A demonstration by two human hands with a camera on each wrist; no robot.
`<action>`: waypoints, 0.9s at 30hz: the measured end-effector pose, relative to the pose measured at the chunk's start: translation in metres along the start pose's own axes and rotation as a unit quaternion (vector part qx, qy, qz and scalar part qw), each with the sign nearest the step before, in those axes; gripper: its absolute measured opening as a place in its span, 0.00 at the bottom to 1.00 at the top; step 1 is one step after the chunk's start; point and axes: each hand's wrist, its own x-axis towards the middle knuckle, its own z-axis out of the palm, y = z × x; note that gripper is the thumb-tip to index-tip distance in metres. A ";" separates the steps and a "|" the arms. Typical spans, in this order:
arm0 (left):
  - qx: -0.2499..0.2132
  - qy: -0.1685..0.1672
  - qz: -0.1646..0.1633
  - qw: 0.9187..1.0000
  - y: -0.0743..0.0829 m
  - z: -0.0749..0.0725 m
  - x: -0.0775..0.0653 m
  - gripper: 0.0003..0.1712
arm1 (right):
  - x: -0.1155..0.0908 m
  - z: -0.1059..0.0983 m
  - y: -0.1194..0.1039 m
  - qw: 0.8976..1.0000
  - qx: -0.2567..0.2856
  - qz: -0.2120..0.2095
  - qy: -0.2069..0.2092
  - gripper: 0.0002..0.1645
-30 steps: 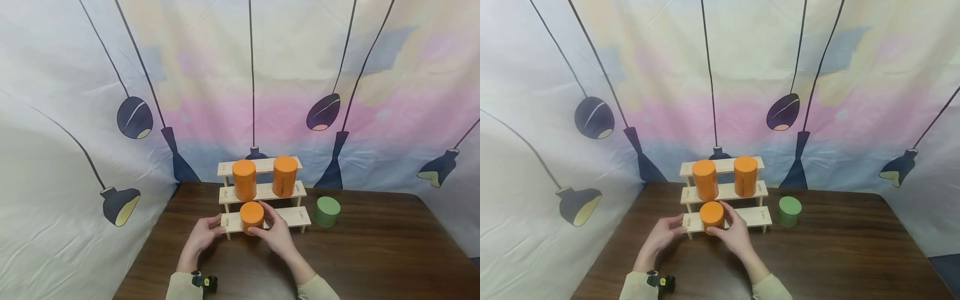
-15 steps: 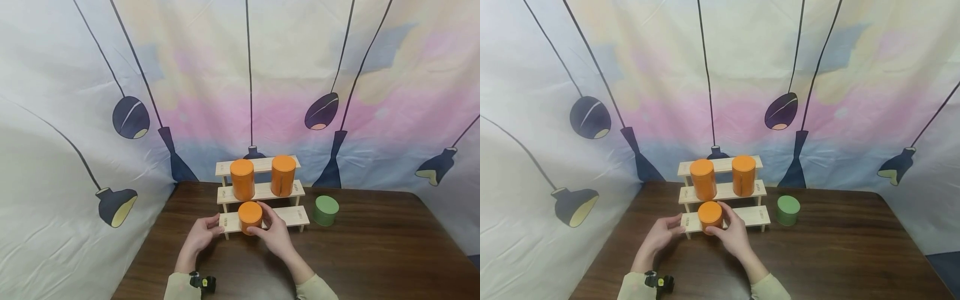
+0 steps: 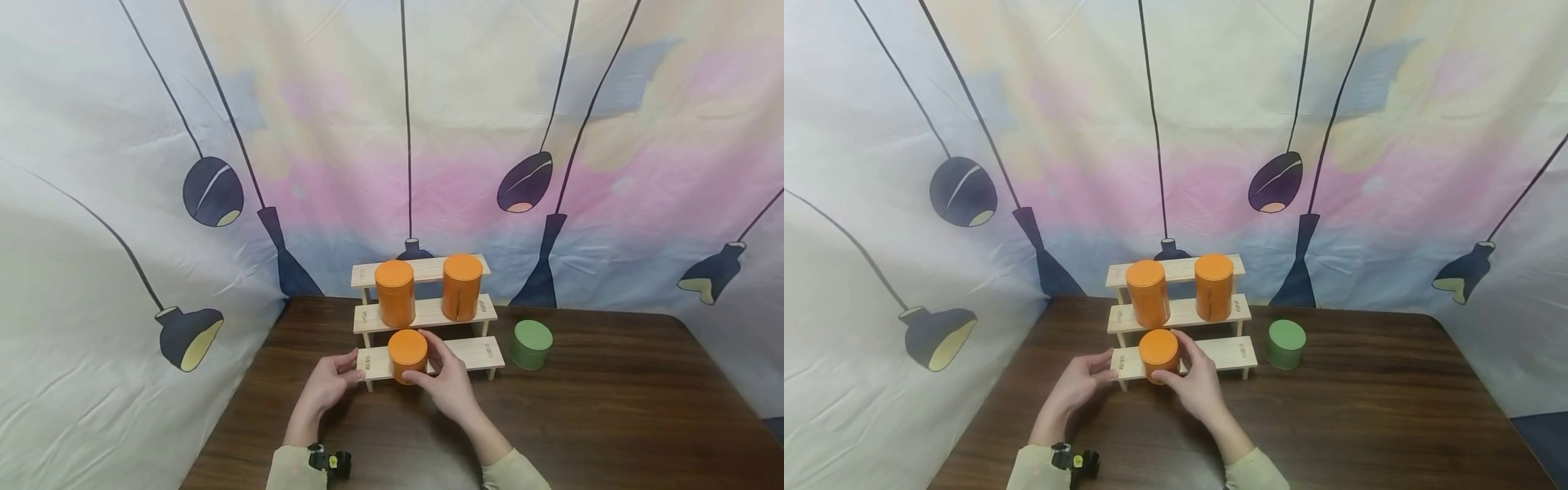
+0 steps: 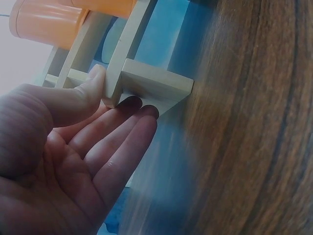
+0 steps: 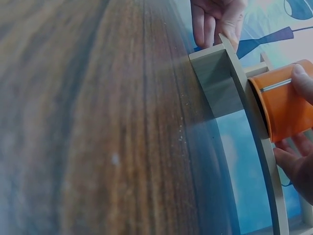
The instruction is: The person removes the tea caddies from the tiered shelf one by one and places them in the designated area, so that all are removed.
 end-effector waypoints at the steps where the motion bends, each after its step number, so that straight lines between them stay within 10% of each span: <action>1: 0.000 -0.001 0.002 1.000 0.000 0.000 0.000 0.30 | 0.000 0.000 0.000 1.000 0.000 -0.001 0.000 0.49; 27: -0.001 0.000 -0.010 1.000 0.001 0.001 -0.001 0.31 | -0.001 0.000 0.006 1.000 0.004 -0.008 -0.002 0.48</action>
